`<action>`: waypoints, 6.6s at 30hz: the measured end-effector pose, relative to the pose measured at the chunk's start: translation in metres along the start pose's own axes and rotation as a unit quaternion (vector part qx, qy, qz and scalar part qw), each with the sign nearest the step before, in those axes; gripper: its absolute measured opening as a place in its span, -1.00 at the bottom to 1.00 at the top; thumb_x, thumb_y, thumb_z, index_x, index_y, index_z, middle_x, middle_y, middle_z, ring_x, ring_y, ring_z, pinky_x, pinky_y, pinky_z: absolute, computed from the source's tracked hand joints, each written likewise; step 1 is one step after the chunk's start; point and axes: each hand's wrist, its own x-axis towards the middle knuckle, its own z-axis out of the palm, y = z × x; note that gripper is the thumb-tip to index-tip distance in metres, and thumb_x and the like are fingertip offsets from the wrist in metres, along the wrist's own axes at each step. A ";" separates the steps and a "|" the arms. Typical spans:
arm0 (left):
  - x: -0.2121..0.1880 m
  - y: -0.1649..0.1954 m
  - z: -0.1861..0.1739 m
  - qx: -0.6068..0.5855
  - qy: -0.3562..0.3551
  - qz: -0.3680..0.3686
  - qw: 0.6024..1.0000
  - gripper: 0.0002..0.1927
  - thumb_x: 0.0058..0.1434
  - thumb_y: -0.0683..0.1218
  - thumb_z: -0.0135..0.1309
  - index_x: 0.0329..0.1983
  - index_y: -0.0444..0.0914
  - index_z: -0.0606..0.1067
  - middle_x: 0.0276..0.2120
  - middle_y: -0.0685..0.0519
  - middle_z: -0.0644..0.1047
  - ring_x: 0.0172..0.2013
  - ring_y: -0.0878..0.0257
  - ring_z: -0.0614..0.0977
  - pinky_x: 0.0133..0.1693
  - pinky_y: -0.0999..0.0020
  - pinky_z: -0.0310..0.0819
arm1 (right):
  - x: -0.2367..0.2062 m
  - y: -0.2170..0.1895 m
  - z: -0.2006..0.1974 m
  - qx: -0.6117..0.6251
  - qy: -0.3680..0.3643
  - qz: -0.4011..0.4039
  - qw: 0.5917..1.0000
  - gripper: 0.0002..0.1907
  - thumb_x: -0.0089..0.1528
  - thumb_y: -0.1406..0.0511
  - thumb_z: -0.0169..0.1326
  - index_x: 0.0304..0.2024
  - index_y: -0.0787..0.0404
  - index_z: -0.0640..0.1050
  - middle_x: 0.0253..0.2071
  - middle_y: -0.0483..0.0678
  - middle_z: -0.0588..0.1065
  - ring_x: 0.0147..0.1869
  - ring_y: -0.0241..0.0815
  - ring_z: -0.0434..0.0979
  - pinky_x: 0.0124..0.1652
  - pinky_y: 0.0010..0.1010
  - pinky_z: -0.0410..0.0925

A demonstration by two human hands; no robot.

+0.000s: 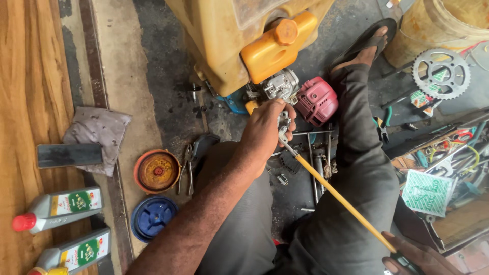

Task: The person disassembles a small carburetor using a screwdriver and a long yellow tool, removes a black rubber gasket, and reassembles the unit. The person handles the carburetor body, screws, and gasket throughout the process.

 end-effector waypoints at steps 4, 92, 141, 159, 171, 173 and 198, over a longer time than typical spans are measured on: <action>0.026 0.034 -0.025 -0.001 -0.002 0.008 1.000 -0.66 0.41 0.05 -0.23 -0.37 -0.20 0.45 -0.57 0.13 0.45 -0.56 0.38 0.47 -0.52 0.45 0.31 | 0.046 -0.001 -0.016 -0.081 -0.072 0.000 0.994 -0.23 0.08 -0.12 0.35 0.27 -0.02 0.54 -0.04 -0.08 0.68 0.34 0.06 0.53 0.33 -0.01 0.22; 0.084 0.192 -0.073 0.062 0.001 0.022 0.998 -0.63 0.49 0.10 -0.22 -0.26 -0.21 0.46 -0.41 0.11 0.45 -0.41 0.38 0.49 -0.38 0.44 0.45 | 0.165 -0.161 -0.164 0.468 -0.116 0.211 0.850 -0.67 0.23 0.24 0.22 0.01 0.23 0.60 -0.07 0.04 0.58 0.17 -0.19 0.58 0.24 -0.19 0.32; 0.098 0.206 -0.085 0.018 0.014 -0.013 1.000 -0.66 0.45 0.06 -0.24 -0.30 -0.20 0.44 -0.49 0.11 0.43 -0.50 0.40 0.45 -0.44 0.47 0.40 | 0.184 -0.230 -0.166 0.062 0.114 0.273 0.953 -0.35 0.22 0.10 0.29 0.28 0.28 0.50 -0.26 0.13 0.65 -0.15 -0.12 0.71 -0.04 -0.38 0.52; 0.081 0.200 -0.080 0.041 0.032 0.027 0.998 -0.62 0.47 0.11 -0.22 -0.30 -0.22 0.44 -0.46 0.15 0.43 -0.45 0.40 0.47 -0.38 0.45 0.42 | 0.136 -0.213 -0.165 0.048 0.169 0.072 0.982 -0.56 0.19 0.12 0.24 0.10 0.05 0.69 -0.26 -0.13 0.65 -0.10 -0.19 0.68 -0.04 -0.37 0.50; 0.077 0.201 -0.103 0.072 0.031 0.075 0.994 -0.64 0.47 0.08 -0.25 -0.27 -0.23 0.43 -0.35 0.12 0.46 -0.40 0.36 0.48 -0.35 0.43 0.43 | 0.174 -0.199 -0.162 0.372 -0.093 0.173 0.907 -0.73 0.30 0.25 0.21 0.02 0.16 0.57 -0.08 0.00 0.54 0.10 -0.21 0.56 0.08 -0.44 0.39; 0.077 0.198 -0.101 0.071 0.034 0.050 0.996 -0.62 0.49 0.09 -0.26 -0.28 -0.23 0.44 -0.38 0.10 0.45 -0.41 0.36 0.48 -0.36 0.43 0.43 | 0.154 -0.209 -0.151 0.306 0.070 0.004 0.950 -0.57 0.15 0.31 0.42 0.04 0.09 0.59 -0.18 -0.01 0.54 -0.08 -0.20 0.60 -0.07 -0.45 0.51; 0.052 0.186 -0.104 -0.055 0.022 -0.024 0.998 -0.62 0.43 0.13 -0.14 -0.33 -0.22 0.46 -0.55 0.09 0.45 -0.58 0.35 0.47 -0.55 0.46 0.29 | 0.139 -0.292 -0.157 0.114 0.246 0.060 0.961 -0.62 0.14 0.24 0.24 -0.01 0.23 0.62 -0.13 0.01 0.66 0.02 -0.18 0.70 0.14 -0.28 0.49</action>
